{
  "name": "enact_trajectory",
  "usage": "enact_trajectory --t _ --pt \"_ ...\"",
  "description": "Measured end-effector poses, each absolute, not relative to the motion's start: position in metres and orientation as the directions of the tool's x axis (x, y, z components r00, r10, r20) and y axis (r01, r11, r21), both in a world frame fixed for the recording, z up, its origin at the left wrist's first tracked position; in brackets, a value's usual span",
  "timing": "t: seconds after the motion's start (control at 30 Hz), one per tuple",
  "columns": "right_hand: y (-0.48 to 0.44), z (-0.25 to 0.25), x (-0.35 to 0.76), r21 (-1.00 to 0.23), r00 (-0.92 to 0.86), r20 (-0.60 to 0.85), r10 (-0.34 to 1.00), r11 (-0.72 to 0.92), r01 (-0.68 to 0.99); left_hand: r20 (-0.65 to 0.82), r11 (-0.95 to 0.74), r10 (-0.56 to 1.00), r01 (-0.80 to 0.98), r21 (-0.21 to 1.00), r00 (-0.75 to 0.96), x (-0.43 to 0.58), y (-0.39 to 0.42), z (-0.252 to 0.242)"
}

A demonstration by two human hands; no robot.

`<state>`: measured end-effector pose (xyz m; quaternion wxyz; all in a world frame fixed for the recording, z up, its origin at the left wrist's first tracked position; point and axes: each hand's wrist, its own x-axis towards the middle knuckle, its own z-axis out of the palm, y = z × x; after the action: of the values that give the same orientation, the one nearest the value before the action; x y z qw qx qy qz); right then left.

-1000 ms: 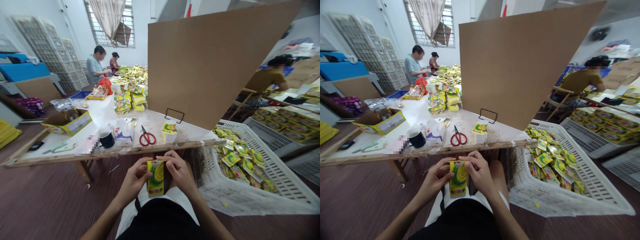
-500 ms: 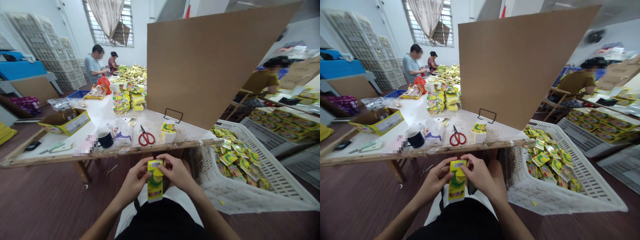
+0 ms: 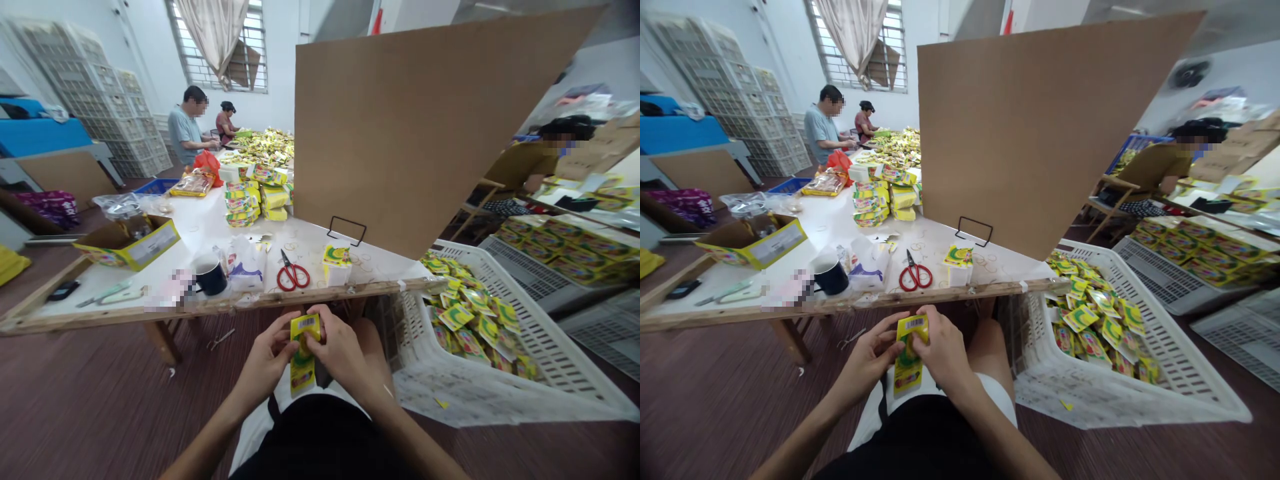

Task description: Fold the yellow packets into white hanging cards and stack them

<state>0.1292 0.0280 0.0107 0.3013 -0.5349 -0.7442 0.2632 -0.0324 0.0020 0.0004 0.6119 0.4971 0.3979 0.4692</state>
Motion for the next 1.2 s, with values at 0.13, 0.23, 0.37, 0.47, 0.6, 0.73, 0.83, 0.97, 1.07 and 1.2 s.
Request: enact_trajectory --t 0.13,0.23,0.37,0.47,0.6,0.73,0.83,0.97,1.07,1.2 --pt "0.029 0.009 0.134 -0.772 -0.333 0.151 0.931 0.321 0.549 -0.038 0.090 0.970 -0.211 0.973 0.241 -0.031 0.000 0.004" --pt "0.029 0.007 0.135 -0.766 -0.311 0.125 0.942 0.291 0.574 -0.022 0.069 0.970 -0.185 0.980 0.244 -0.028 -0.002 0.004" --pt "0.030 0.004 0.133 -0.783 -0.251 0.138 0.958 0.260 0.565 -0.009 0.048 0.974 -0.166 0.985 0.225 -0.028 -0.001 0.002" --pt "0.031 0.008 0.138 -0.862 -0.327 0.160 0.931 0.293 0.413 -0.026 0.069 0.974 -0.187 0.980 0.226 -0.031 0.000 0.003" --pt "0.030 0.015 0.145 -0.904 -0.340 0.235 0.911 0.333 0.267 -0.021 0.069 0.971 -0.196 0.978 0.237 -0.031 0.001 0.004" --pt "0.025 0.016 0.138 -0.958 -0.266 0.215 0.940 0.256 0.131 0.024 0.014 0.977 -0.177 0.984 0.212 -0.024 0.000 0.002" --pt "0.022 0.017 0.132 -0.941 -0.198 0.308 0.931 0.328 0.081 0.089 -0.069 0.985 -0.136 0.988 0.148 -0.022 -0.001 0.001" --pt "0.019 0.018 0.129 -0.920 -0.130 0.375 0.918 0.386 0.069 0.219 -0.217 0.975 -0.059 0.974 0.035 -0.025 -0.002 0.001" --pt "0.015 0.014 0.126 -0.929 -0.086 0.362 0.928 0.367 0.047 0.263 -0.262 0.965 0.029 0.965 -0.024 -0.028 -0.003 0.002" --pt "0.013 0.011 0.132 -0.893 -0.105 0.436 0.894 0.444 0.071 0.248 -0.247 0.969 0.047 0.968 -0.017 -0.025 -0.004 0.003"
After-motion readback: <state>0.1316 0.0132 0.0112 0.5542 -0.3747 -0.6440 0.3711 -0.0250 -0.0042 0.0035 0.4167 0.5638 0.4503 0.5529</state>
